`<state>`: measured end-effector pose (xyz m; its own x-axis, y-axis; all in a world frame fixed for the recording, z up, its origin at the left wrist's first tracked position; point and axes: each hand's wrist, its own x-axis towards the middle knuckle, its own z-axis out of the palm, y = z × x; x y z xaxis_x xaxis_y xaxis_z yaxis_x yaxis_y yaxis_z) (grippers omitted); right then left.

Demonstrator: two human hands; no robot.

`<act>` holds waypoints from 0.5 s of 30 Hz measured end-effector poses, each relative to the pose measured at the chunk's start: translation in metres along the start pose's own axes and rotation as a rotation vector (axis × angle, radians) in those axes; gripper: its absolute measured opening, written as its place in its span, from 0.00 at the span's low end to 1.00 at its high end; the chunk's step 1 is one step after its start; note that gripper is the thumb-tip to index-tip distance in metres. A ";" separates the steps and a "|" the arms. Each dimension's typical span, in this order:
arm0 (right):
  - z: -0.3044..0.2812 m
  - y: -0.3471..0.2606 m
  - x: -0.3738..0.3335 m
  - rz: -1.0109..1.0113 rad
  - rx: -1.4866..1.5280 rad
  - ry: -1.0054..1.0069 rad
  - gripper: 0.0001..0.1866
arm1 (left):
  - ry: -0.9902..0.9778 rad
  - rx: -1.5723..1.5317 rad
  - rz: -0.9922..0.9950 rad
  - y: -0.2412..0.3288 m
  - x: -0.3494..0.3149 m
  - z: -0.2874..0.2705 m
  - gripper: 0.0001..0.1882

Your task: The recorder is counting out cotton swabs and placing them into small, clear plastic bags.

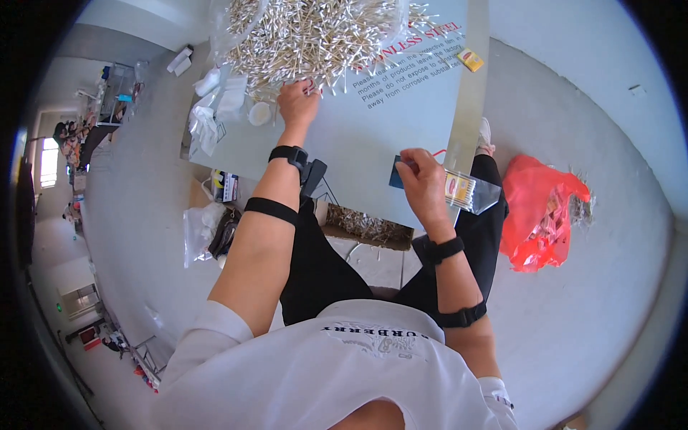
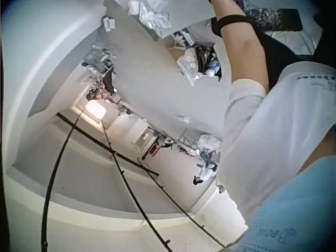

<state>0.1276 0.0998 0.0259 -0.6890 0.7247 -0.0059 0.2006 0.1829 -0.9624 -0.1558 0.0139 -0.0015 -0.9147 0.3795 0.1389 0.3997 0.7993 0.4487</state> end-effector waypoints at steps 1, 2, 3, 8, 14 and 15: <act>0.007 -0.004 0.013 -0.022 -0.021 -0.025 0.08 | 0.004 0.002 -0.003 0.001 0.001 0.002 0.16; 0.012 -0.006 0.027 -0.039 -0.049 -0.043 0.10 | -0.047 -0.086 0.046 0.005 0.000 0.007 0.16; 0.017 -0.007 0.042 -0.038 -0.053 -0.041 0.10 | -0.097 -0.172 0.095 0.008 -0.002 0.012 0.16; 0.050 -0.017 0.122 -0.249 -0.411 0.056 0.26 | 0.151 -0.226 0.342 0.015 -0.012 0.009 0.23; 0.103 -0.037 0.181 -0.333 -0.707 -0.060 0.24 | -0.101 0.013 0.349 0.025 0.004 0.007 0.34; 0.109 -0.038 0.189 -0.328 -0.706 -0.059 0.24 | -0.096 0.065 0.353 0.027 0.007 0.009 0.35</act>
<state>-0.0862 0.1574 0.0319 -0.8218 0.5276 0.2152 0.3626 0.7756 -0.5167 -0.1506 0.0420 0.0032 -0.7113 0.6767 0.1899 0.6953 0.6381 0.3307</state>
